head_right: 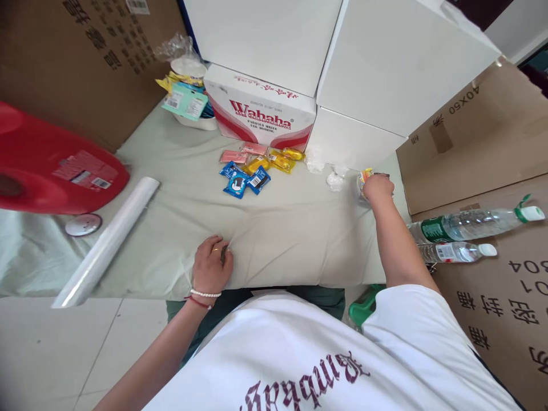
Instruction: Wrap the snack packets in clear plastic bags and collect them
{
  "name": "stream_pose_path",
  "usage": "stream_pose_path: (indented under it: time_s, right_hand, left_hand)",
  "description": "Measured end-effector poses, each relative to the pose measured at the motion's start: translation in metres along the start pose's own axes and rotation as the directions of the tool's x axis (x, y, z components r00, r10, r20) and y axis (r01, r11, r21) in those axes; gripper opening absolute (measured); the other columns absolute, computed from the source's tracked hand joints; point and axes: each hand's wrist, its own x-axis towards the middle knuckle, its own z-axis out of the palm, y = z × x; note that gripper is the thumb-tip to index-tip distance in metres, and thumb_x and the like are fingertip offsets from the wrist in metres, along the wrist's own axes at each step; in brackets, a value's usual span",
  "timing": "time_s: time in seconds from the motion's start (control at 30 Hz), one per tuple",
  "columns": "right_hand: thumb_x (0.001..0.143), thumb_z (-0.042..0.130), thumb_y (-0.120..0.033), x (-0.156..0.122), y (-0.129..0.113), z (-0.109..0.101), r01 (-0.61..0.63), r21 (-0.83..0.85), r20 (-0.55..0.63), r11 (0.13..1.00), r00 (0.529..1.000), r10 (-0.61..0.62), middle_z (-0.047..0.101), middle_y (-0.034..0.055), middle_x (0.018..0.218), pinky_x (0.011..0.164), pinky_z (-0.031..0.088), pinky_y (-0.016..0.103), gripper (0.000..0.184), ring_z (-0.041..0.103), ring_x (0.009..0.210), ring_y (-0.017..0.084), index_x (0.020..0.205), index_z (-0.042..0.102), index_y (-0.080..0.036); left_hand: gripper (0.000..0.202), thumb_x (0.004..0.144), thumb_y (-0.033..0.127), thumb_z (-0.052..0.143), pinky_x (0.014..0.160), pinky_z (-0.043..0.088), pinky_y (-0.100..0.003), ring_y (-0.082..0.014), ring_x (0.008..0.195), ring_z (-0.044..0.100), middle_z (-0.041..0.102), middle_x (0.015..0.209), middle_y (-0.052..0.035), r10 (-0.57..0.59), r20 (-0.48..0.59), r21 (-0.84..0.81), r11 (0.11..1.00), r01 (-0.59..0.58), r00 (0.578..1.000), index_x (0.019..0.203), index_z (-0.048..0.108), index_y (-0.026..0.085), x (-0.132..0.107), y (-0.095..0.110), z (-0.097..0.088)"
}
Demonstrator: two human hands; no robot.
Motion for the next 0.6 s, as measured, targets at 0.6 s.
stream_pose_path:
  time_s: [0.6]
  right_hand:
    - [0.102,0.052,-0.033,-0.022,-0.124,0.049,0.353,0.39,-0.054,0.851,0.931,-0.361,0.05,0.0213,0.152,0.109,0.046,0.037,0.059,0.057,0.132,0.029,0.157,0.043,-0.014]
  left_hand:
    - [0.022,0.093,0.022,0.053,0.107,0.05,-0.051,-0.0323,0.122,0.062,0.069,0.119,-0.0186,0.063,-0.043,0.121,0.991,-0.058,0.997,0.106,0.07,0.016,0.0,-0.002,0.003]
